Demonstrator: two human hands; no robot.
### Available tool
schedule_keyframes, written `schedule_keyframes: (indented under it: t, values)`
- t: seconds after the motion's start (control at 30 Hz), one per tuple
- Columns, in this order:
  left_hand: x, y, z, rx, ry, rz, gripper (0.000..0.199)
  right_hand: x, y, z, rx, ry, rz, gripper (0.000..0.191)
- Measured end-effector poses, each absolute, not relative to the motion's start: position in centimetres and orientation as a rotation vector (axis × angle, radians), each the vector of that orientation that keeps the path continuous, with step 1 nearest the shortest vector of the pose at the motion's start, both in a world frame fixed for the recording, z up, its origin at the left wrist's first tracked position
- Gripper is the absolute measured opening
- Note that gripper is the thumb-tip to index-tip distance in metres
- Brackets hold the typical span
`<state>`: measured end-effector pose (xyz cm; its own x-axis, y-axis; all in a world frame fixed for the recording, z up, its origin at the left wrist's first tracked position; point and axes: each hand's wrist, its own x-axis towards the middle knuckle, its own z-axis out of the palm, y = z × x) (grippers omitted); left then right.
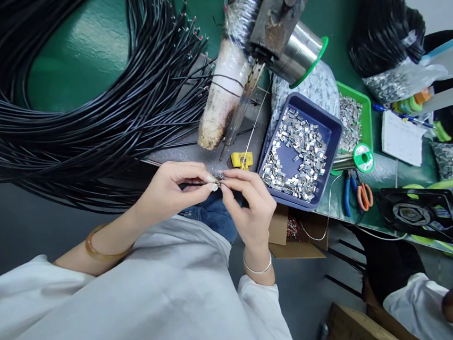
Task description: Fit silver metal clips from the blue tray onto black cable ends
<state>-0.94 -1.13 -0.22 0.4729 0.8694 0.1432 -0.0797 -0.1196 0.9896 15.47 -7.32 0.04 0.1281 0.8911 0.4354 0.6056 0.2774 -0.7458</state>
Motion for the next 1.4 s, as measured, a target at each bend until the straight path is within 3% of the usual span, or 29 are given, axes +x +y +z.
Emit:
schedule_keyframes:
  t: [0.13, 0.3, 0.43, 0.7, 1.07, 1.4]
  values:
    - [-0.9, -1.8, -0.5, 1.691, 0.815, 1.038, 0.011, 15.2, -7.3, 0.0, -1.481, -1.622, 0.262, 0.014]
    - [-0.7, -2.1, -0.3, 1.109, 0.658, 0.931, 0.014, 14.6, -7.1, -0.8, -1.341, -1.335, 0.487, 0.006]
    - [-1.0, -1.2, -0.3, 0.886, 0.614, 0.837, 0.025, 14.7, -7.0, -1.0, -1.344, -1.316, 0.220, 0.011]
    - [-0.1, -0.9, -0.1, 0.779, 0.705, 0.906, 0.011, 14.3, -7.3, -0.3, -1.217, -1.576, -0.076, 0.019]
    - [0.0, -0.7, 0.1, 0.863, 0.774, 0.976, 0.005, 14.5, -7.2, -1.5, -1.227, -1.383, 0.267, 0.012]
    - [0.4, -0.4, 0.0, 0.947, 0.842, 0.986, 0.004, 15.0, -6.8, -1.6, -1.301, -1.641, -0.078, 0.018]
